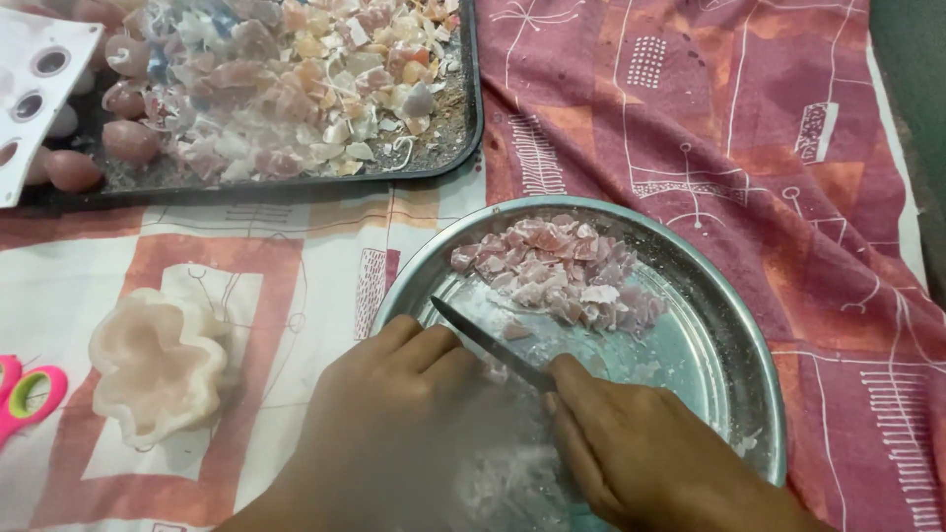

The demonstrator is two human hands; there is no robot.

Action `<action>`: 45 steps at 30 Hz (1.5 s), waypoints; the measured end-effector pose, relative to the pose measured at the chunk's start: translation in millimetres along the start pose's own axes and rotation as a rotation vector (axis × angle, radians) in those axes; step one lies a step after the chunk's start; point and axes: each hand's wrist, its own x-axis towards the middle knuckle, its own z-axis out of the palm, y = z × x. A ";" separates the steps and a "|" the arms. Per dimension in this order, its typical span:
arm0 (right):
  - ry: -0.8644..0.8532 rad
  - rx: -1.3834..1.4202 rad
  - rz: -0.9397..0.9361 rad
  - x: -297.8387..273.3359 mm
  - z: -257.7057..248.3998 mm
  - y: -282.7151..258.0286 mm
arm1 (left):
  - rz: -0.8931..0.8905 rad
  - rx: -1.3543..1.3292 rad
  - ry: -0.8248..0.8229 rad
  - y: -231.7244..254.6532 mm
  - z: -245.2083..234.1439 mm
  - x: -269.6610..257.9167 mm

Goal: The person is cutting pieces of colorful wax or solidified fragrance on a metal plate using a small knife.

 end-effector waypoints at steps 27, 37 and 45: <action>-0.022 -0.131 0.034 -4.0 -10.4 8.3 | -0.309 -0.071 0.076 4.0 7.2 5.9; -0.061 -0.133 -0.048 -2.8 -15.4 3.5 | -0.264 -0.014 0.031 -1.9 12.7 0.1; -0.018 -0.370 0.110 -5.8 -10.8 11.4 | -0.346 -0.059 0.023 -1.9 9.9 -0.3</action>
